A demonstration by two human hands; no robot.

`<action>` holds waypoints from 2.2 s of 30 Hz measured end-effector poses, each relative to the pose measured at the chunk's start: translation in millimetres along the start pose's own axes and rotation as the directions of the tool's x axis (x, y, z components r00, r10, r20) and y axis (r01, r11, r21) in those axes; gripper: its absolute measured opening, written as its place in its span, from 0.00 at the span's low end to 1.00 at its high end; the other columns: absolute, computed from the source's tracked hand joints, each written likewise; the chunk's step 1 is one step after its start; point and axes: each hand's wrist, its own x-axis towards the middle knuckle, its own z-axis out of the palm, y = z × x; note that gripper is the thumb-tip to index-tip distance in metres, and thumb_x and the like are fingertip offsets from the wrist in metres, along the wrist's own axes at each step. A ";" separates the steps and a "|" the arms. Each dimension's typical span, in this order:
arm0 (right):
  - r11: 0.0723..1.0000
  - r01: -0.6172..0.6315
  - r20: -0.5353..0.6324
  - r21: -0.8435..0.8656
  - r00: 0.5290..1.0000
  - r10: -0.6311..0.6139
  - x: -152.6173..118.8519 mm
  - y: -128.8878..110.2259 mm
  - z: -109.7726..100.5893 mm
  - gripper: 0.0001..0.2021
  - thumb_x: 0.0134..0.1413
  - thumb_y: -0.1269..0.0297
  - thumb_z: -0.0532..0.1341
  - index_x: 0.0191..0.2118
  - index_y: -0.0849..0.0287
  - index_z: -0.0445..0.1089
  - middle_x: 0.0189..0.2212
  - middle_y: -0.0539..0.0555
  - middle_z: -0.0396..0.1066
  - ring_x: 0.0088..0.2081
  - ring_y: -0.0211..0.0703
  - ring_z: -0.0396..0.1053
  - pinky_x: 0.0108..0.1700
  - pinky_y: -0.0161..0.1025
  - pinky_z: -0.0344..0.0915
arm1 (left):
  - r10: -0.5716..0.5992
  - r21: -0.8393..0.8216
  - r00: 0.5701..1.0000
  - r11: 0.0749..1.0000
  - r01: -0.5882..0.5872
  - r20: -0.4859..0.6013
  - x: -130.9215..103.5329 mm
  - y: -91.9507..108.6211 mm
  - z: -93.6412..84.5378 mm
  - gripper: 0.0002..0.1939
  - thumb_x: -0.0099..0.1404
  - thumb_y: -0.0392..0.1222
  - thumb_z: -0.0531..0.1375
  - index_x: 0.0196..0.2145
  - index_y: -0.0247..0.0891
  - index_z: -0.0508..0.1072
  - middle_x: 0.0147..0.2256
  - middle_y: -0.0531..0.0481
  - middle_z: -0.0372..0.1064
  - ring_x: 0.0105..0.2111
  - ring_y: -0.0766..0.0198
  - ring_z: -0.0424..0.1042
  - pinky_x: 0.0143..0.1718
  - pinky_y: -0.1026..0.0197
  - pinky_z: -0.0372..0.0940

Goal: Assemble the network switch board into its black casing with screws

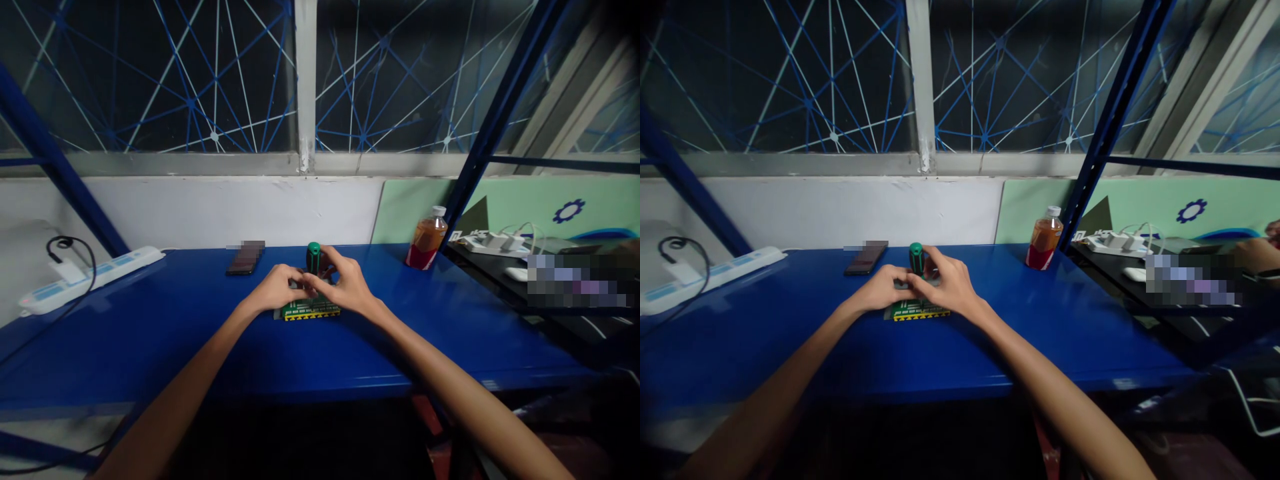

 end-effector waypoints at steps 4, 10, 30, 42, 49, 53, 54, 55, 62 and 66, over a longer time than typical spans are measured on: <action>1.000 -0.005 0.000 -0.009 1.000 0.005 -0.2 -0.3 -0.6 0.24 0.55 0.53 0.58 0.54 0.60 0.61 0.31 0.51 0.71 0.29 0.39 0.68 0.34 0.40 0.66 | 0.022 0.002 1.000 1.000 -0.022 0.012 -0.6 2.9 -0.9 0.09 0.57 0.42 0.62 0.29 0.33 0.78 0.32 0.46 0.75 0.32 0.61 0.72 0.35 0.61 0.63; 1.000 -0.026 0.016 -0.018 1.000 0.026 -0.2 -1.0 -1.9 0.22 0.55 0.52 0.58 0.52 0.58 0.63 0.30 0.50 0.71 0.29 0.39 0.68 0.34 0.40 0.67 | 0.071 0.059 0.995 0.995 -0.075 0.066 -1.5 6.5 -0.7 0.11 0.61 0.43 0.60 0.32 0.32 0.78 0.32 0.45 0.76 0.32 0.61 0.71 0.36 0.60 0.63; 0.999 -0.035 0.024 -0.020 0.999 0.035 0.1 -1.8 -3.3 0.23 0.56 0.52 0.57 0.53 0.58 0.63 0.30 0.51 0.71 0.29 0.40 0.68 0.34 0.41 0.67 | 0.089 0.026 0.996 0.996 -0.089 0.020 -1.9 5.5 2.3 0.08 0.60 0.41 0.61 0.32 0.34 0.78 0.33 0.46 0.76 0.34 0.61 0.73 0.37 0.61 0.64; 0.999 -0.036 0.030 -0.023 0.999 0.037 0.6 -2.2 -3.7 0.22 0.56 0.52 0.57 0.52 0.58 0.63 0.29 0.50 0.71 0.29 0.40 0.68 0.34 0.40 0.66 | 0.066 0.010 0.998 0.998 -0.066 -0.009 -0.9 3.6 3.5 0.09 0.59 0.41 0.62 0.32 0.34 0.79 0.33 0.46 0.77 0.35 0.59 0.74 0.39 0.60 0.64; 0.999 -0.035 0.031 -0.018 0.999 0.036 0.7 -1.7 -3.9 0.22 0.56 0.51 0.57 0.52 0.59 0.63 0.29 0.51 0.71 0.28 0.40 0.68 0.34 0.40 0.66 | 0.090 0.015 0.996 0.996 -0.090 0.018 -2.4 7.3 2.5 0.09 0.61 0.40 0.61 0.36 0.35 0.79 0.37 0.44 0.77 0.39 0.58 0.74 0.44 0.58 0.64; 0.999 -0.037 0.032 -0.016 0.999 0.038 0.6 -2.6 -4.4 0.21 0.56 0.52 0.56 0.51 0.58 0.63 0.30 0.51 0.71 0.29 0.40 0.68 0.34 0.40 0.67 | 0.107 0.044 0.994 0.993 -0.105 -0.027 -2.1 7.6 4.3 0.08 0.59 0.42 0.62 0.34 0.36 0.79 0.37 0.44 0.76 0.39 0.58 0.73 0.42 0.57 0.64; 0.999 -0.036 0.031 -0.017 0.999 0.036 0.6 -2.5 -4.4 0.21 0.56 0.52 0.56 0.51 0.58 0.63 0.30 0.51 0.71 0.29 0.40 0.68 0.34 0.40 0.67 | 0.108 0.050 0.994 0.993 -0.106 -0.035 -1.8 7.3 4.5 0.08 0.59 0.42 0.63 0.33 0.37 0.79 0.36 0.45 0.76 0.38 0.58 0.73 0.42 0.57 0.64; 0.999 -0.034 0.030 -0.021 0.999 0.034 0.7 -2.4 -4.4 0.21 0.56 0.52 0.56 0.52 0.58 0.63 0.30 0.51 0.71 0.29 0.40 0.68 0.34 0.40 0.67 | 0.112 0.053 0.993 0.993 -0.110 -0.040 -1.6 6.9 4.6 0.08 0.59 0.41 0.62 0.33 0.37 0.80 0.35 0.45 0.76 0.38 0.58 0.73 0.42 0.57 0.64; 0.999 -0.034 0.033 -0.036 0.999 0.035 0.6 -2.0 -3.7 0.22 0.55 0.52 0.56 0.51 0.58 0.63 0.29 0.51 0.71 0.28 0.41 0.68 0.34 0.41 0.67 | 0.123 0.062 0.992 0.991 -0.121 -0.027 -1.3 6.8 4.0 0.09 0.59 0.38 0.60 0.35 0.38 0.80 0.34 0.46 0.76 0.37 0.59 0.73 0.43 0.57 0.63; 0.999 -0.033 0.036 -0.043 0.999 0.034 0.3 -1.9 -4.2 0.21 0.55 0.52 0.57 0.51 0.58 0.63 0.29 0.50 0.71 0.28 0.40 0.67 0.33 0.40 0.67 | 0.120 0.073 0.992 0.990 -0.118 -0.025 -1.9 7.7 3.6 0.09 0.59 0.36 0.60 0.35 0.38 0.80 0.35 0.45 0.76 0.37 0.59 0.72 0.43 0.58 0.64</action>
